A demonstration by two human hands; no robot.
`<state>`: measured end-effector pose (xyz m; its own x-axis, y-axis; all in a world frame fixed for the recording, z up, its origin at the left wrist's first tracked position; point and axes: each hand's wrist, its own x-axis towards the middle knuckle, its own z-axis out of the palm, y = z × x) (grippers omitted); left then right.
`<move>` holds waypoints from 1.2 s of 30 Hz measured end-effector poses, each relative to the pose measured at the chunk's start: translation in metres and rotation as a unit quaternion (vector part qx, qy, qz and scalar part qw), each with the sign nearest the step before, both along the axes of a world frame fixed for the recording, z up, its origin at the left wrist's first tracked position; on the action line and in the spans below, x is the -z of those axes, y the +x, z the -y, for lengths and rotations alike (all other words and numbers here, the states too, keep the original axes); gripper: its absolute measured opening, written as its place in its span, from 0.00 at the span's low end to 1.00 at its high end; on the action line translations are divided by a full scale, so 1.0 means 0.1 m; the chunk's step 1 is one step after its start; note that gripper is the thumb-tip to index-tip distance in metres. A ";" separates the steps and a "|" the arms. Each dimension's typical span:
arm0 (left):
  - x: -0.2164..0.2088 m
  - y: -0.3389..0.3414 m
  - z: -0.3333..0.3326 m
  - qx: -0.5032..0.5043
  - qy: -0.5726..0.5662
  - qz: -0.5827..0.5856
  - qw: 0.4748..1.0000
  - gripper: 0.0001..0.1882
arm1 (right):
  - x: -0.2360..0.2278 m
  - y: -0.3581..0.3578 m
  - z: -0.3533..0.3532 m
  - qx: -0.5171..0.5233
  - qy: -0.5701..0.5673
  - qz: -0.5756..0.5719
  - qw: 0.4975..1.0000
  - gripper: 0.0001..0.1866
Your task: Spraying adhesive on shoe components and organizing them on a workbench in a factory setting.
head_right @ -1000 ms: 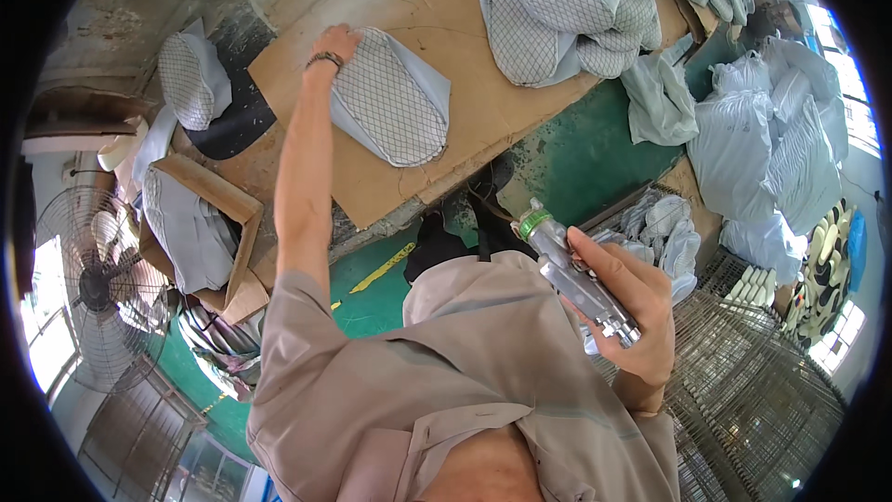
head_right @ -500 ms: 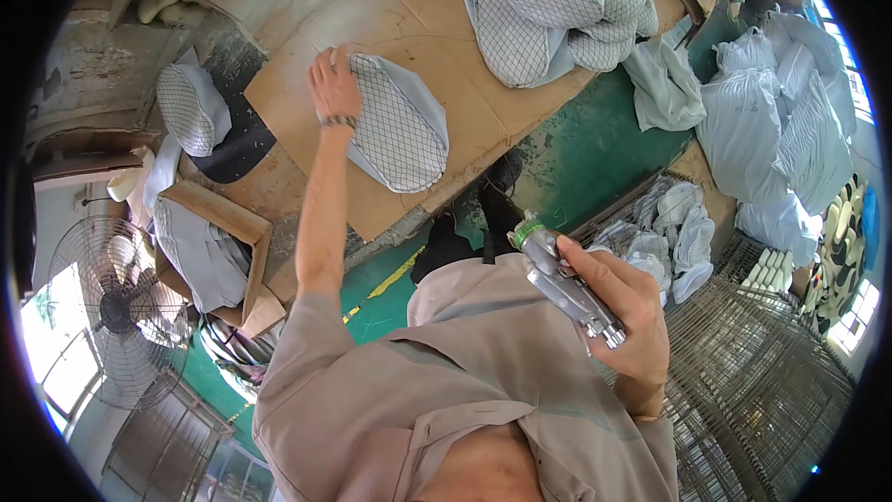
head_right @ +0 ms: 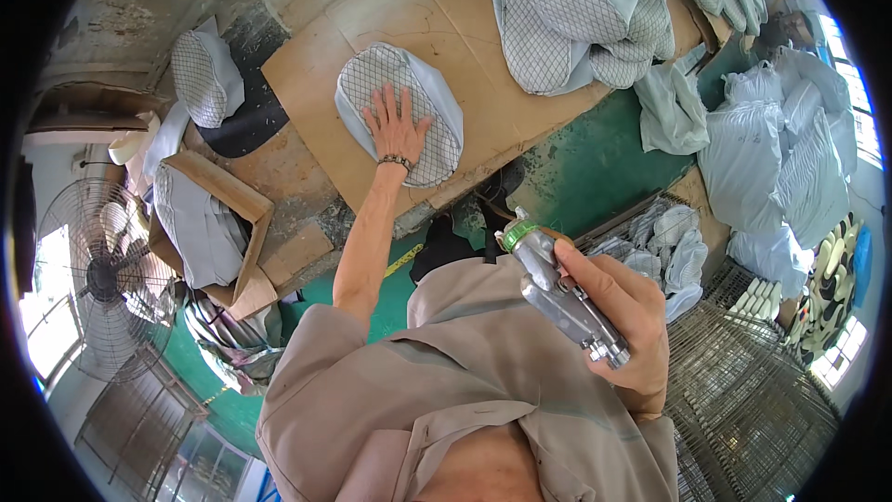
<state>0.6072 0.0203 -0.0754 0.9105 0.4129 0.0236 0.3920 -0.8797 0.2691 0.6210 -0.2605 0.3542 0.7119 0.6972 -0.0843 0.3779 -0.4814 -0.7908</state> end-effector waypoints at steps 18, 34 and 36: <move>-0.04 -0.24 0.42 -0.011 -0.084 0.003 0.996 0.41 | -0.23 -0.32 -0.03 0.033 -0.062 0.033 0.997 0.32; -0.79 -1.26 0.60 -0.023 -0.240 0.214 0.947 0.10 | -0.14 -0.59 0.15 0.132 -0.068 0.040 0.988 0.31; -0.82 -1.49 0.58 -0.075 -0.279 0.163 0.943 0.09 | -0.13 -0.56 0.22 0.100 -0.074 0.039 0.991 0.31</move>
